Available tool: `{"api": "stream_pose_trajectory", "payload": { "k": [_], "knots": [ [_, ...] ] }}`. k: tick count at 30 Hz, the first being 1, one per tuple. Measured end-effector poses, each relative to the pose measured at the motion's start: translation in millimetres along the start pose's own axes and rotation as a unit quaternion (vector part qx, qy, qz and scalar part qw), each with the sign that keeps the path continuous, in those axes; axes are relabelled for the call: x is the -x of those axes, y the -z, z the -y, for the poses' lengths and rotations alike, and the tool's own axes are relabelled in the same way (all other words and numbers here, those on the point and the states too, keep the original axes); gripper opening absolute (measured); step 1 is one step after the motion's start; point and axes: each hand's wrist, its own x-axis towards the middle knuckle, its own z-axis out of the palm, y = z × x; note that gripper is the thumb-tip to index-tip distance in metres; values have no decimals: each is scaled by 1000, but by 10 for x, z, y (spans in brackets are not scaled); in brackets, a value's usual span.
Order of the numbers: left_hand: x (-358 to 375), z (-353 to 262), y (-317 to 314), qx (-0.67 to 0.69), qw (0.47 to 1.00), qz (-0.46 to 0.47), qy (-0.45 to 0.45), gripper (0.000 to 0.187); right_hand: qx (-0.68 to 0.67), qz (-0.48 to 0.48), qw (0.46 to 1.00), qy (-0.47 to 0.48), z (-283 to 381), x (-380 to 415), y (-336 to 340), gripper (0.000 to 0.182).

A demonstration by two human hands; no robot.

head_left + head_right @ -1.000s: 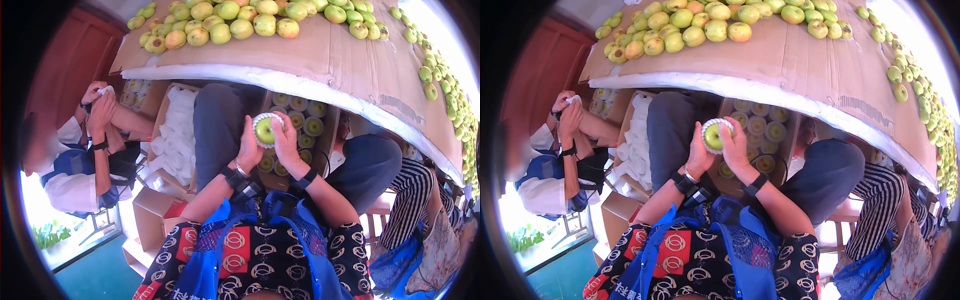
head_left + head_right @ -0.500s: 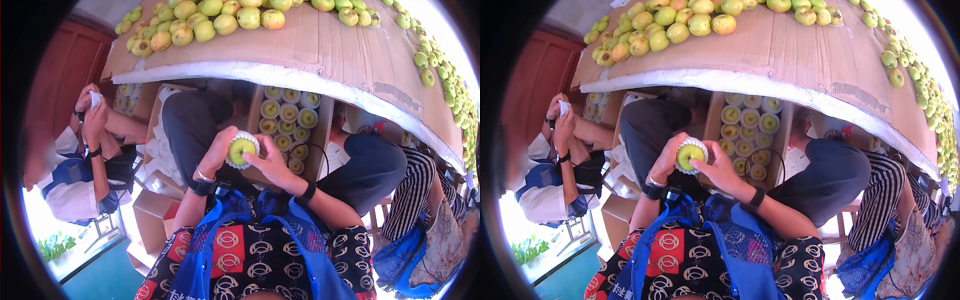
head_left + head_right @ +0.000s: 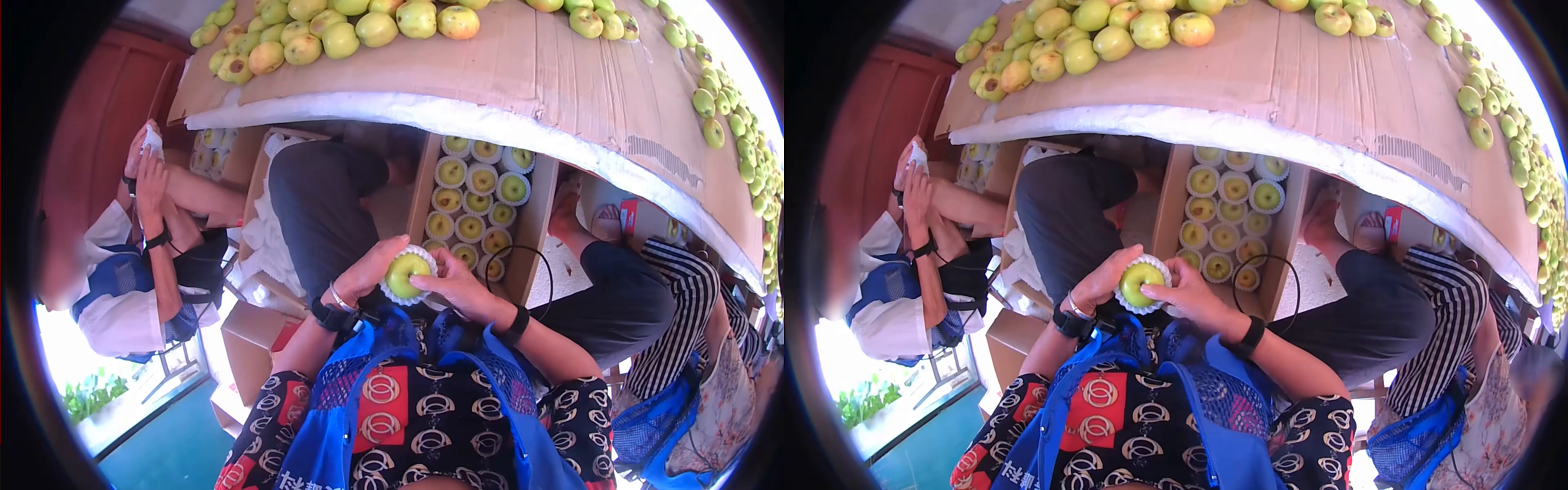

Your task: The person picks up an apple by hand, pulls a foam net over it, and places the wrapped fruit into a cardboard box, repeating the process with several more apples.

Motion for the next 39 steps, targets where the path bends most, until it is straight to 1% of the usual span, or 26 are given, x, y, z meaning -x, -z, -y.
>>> {"api": "stream_pose_trajectory", "payload": {
  "k": [2,4,5,7,14,17,19,20,22,23,24,25,26,27,28,29,30,32,33,34,36,38,39],
  "knots": [
    [-22,13,3,7,1000,9,14,32,-10,11,1000,-7,27,-18,16,51],
    [-40,-27,-48,25,999,-20,15,36,-54,13,998,-31,88,-33,33,52],
    [-58,-24,-71,27,999,-19,17,36,-54,11,998,-34,84,-43,52,52],
    [-83,-35,-87,88,994,-27,52,39,-95,14,995,-27,62,-81,72,53],
    [-115,-17,-77,62,997,8,42,41,-38,11,999,-31,58,-104,133,54],
    [-138,-3,-67,66,996,7,62,43,-24,9,999,-21,15,-119,141,54],
    [-185,0,-41,98,991,38,87,51,-45,-35,998,10,-41,-207,183,49],
    [-199,1,-57,98,991,42,87,51,-44,-38,998,11,-28,-236,239,49],
    [-182,-153,-183,86,980,-160,76,64,-206,-64,973,85,177,-331,340,42],
    [-239,-72,-67,113,985,-123,45,72,-189,-128,969,94,227,-410,443,41],
    [-213,-85,-50,112,986,-118,47,72,-173,-196,960,103,224,-509,572,40],
    [-194,-118,-59,108,989,-99,26,69,-165,-287,939,96,155,-669,702,41],
    [-192,-147,-80,106,991,-80,4,67,-163,-291,937,99,78,-756,830,41],
    [-190,-160,-101,87,992,-86,13,62,-126,-352,924,81,-14,-834,939,42],
    [-177,-153,-92,87,992,-86,12,62,-89,-409,906,64,-140,-923,1055,42],
    [-173,-146,-75,82,994,-71,15,59,-131,-425,895,42,-346,-1012,1250,50],
    [-189,-140,-70,79,995,-56,20,56,-130,-426,894,44,-482,-1045,1417,50],
    [-170,-169,-109,68,996,-50,22,54,-148,-476,867,-10,-739,-979,1672,41],
    [-158,-178,-115,54,997,-47,21,52,-171,-460,871,12,-792,-909,1730,37],
    [-163,-175,-106,54,997,-48,23,52,-171,-459,872,10,-830,-891,1761,37],
    [-183,-183,-124,38,999,-24,30,52,-225,-489,843,20,-863,-873,1844,38],
    [-206,-211,-156,33,999,-24,32,51,-208,-501,840,3,-910,-851,1963,36],
    [-205,-218,-164,23,999,-24,35,51,-239,-485,841,26,-942,-833,1998,36]
  ]
}}
